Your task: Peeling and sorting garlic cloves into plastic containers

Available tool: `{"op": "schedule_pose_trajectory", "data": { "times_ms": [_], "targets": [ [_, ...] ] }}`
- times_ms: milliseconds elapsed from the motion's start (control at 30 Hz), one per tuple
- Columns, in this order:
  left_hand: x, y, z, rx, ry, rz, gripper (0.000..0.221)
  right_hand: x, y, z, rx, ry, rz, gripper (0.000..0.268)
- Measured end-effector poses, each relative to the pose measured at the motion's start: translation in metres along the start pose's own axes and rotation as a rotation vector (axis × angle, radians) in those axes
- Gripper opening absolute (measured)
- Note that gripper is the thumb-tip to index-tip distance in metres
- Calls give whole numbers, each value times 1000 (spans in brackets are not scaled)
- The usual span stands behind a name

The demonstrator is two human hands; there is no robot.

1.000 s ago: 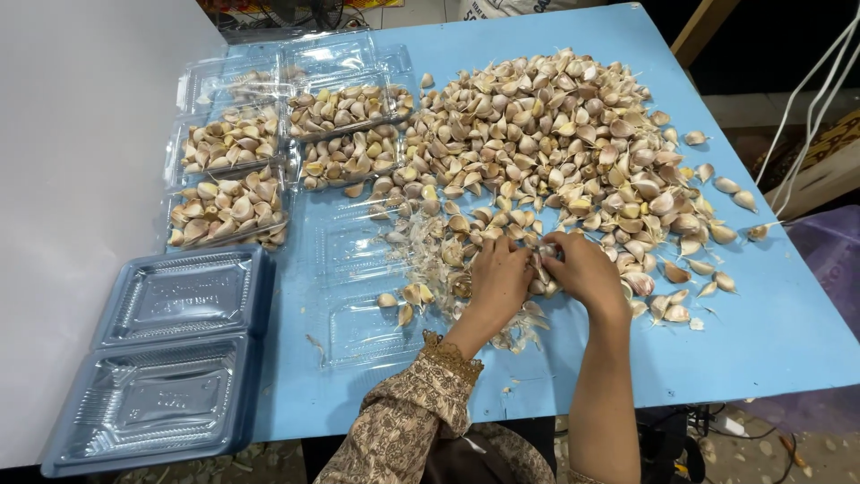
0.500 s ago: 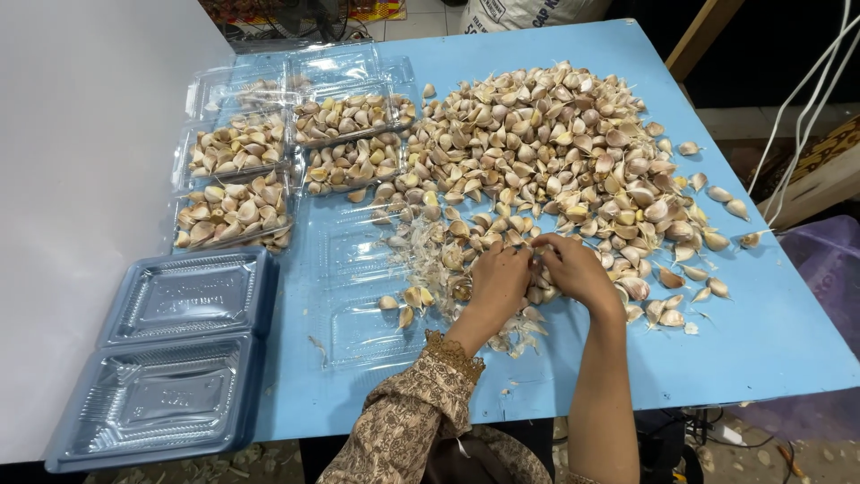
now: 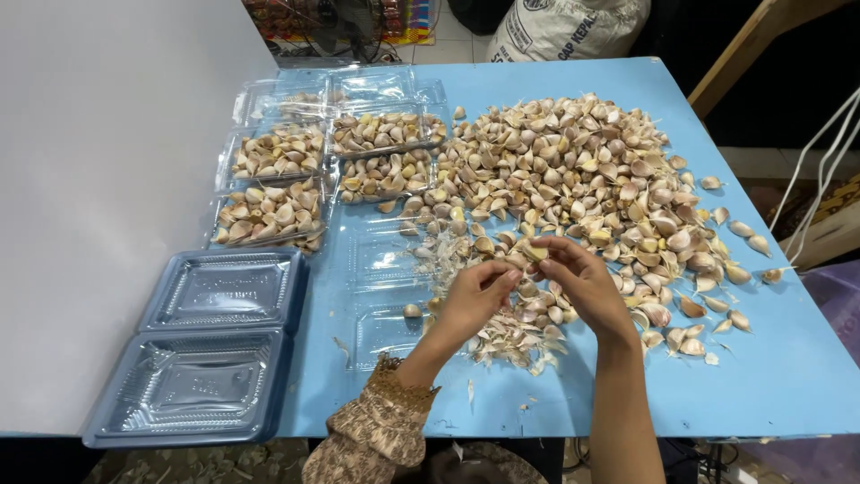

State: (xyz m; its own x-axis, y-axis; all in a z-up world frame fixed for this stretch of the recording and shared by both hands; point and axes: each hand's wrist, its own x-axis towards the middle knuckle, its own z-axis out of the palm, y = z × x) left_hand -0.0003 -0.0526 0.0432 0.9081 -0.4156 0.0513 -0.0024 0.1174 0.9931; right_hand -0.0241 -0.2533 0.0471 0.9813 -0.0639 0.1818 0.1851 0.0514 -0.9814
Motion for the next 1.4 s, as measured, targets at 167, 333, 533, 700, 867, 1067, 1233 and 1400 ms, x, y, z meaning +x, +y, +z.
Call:
{"op": "schedule_pose_trajectory", "data": {
  "times_ms": [167, 333, 533, 700, 867, 1067, 1233, 1400],
  "targets": [
    [-14, -9, -46, -295, 16, -48, 33, -2, -1, 42, 24, -70, -47, 36],
    [-22, -7, -64, -333, 32, -71, 44, -5, 19, 77, -45, -102, -92, 37],
    [-8, -33, -68, -379, 137, -67, 53, -4, 34, 90, -192, -30, -134, 43],
    [-9, -33, -70, -408, 164, -79, 44, -10, 20, 102, -316, -9, -133, 35],
    [-10, -42, -72, -518, 203, -56, 38, -12, 23, 107, -414, 44, -188, 29],
    [-10, -43, -67, -544, 210, -45, 36, -12, 14, 114, -461, 110, -234, 26],
    [-13, -36, -66, -550, 238, -50, 34, -14, 11, 119, -492, 144, -310, 24],
    [-15, -38, -66, -544, 222, -54, 34, -15, 23, 112, -553, 206, -345, 13]
  ]
}}
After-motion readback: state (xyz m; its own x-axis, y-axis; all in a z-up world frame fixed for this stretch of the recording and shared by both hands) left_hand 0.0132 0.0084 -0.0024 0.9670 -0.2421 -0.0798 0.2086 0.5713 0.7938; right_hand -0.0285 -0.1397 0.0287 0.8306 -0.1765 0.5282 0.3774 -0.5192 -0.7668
